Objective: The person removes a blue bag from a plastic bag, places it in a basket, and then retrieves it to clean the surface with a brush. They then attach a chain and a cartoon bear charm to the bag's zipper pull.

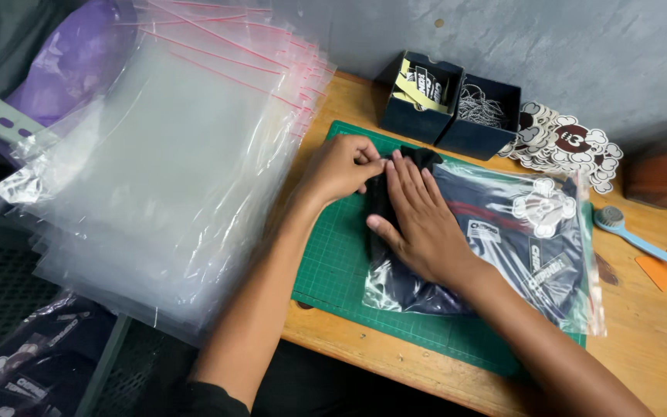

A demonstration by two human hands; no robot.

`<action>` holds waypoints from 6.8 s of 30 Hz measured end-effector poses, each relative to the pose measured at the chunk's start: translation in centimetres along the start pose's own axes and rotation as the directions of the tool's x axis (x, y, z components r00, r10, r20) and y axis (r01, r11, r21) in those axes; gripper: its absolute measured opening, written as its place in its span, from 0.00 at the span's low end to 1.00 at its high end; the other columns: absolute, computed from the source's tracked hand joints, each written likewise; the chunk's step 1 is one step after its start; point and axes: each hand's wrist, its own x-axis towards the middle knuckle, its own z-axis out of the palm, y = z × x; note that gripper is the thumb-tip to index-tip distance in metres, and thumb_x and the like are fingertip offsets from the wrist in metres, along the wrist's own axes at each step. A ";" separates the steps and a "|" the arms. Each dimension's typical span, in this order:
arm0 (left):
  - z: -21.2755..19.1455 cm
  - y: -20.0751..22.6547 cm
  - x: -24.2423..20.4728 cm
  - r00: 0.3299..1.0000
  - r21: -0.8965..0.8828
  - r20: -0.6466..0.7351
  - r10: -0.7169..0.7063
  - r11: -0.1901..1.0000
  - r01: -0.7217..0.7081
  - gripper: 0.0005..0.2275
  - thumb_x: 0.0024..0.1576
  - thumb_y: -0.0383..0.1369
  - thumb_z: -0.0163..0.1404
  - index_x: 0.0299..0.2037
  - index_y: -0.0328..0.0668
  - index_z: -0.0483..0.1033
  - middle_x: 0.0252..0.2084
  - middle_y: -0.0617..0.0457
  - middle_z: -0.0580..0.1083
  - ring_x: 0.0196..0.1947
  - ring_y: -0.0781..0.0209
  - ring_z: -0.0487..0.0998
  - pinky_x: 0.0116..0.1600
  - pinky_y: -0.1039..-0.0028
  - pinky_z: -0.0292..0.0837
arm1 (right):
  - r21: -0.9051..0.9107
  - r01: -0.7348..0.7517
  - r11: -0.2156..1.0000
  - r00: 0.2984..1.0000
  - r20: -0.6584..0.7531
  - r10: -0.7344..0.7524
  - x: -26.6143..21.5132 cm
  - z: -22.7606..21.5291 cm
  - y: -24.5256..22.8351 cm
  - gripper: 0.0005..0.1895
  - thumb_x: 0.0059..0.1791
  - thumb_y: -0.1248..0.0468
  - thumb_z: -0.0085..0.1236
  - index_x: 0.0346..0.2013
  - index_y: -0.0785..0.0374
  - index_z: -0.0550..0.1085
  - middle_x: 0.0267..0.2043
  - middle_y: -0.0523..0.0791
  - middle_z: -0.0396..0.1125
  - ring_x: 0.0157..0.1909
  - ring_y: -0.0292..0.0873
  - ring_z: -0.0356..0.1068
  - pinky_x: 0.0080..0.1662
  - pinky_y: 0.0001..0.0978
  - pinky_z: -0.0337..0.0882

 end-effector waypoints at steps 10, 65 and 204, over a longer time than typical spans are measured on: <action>1.5 0.3 0.8 0.995 0.235 -0.095 -0.031 0.971 0.053 0.10 0.60 0.46 0.57 0.41 0.54 0.87 0.36 0.61 0.85 0.52 0.48 0.89 0.57 0.54 0.83 | -0.025 0.244 0.969 0.968 0.057 -0.243 -9.1 -0.5 -10.0 0.51 0.62 0.34 0.45 0.83 0.73 0.57 0.89 0.62 0.50 0.88 0.62 0.52 0.83 0.56 0.46; 12.1 4.8 -5.9 0.657 0.568 0.371 0.657 0.399 -0.720 0.57 0.54 0.80 0.48 0.89 0.58 0.50 0.90 0.37 0.49 0.88 0.26 0.45 0.82 0.22 0.31 | 0.045 -0.491 0.870 0.869 -0.055 0.492 -19.3 -3.5 10.1 0.46 0.64 0.41 0.40 0.90 0.62 0.43 0.95 0.53 0.32 0.93 0.56 0.28 0.86 0.52 0.30; 2.4 -3.6 3.4 0.999 -0.092 -0.031 0.020 0.995 -0.023 0.05 0.59 0.35 0.64 0.37 0.46 0.91 0.24 0.52 0.83 0.22 0.63 0.85 0.32 0.72 0.85 | -0.142 -0.116 0.983 0.992 -0.059 0.109 -1.5 -0.7 -2.3 0.44 0.66 0.38 0.40 0.88 0.65 0.54 0.92 0.56 0.44 0.91 0.61 0.43 0.82 0.67 0.44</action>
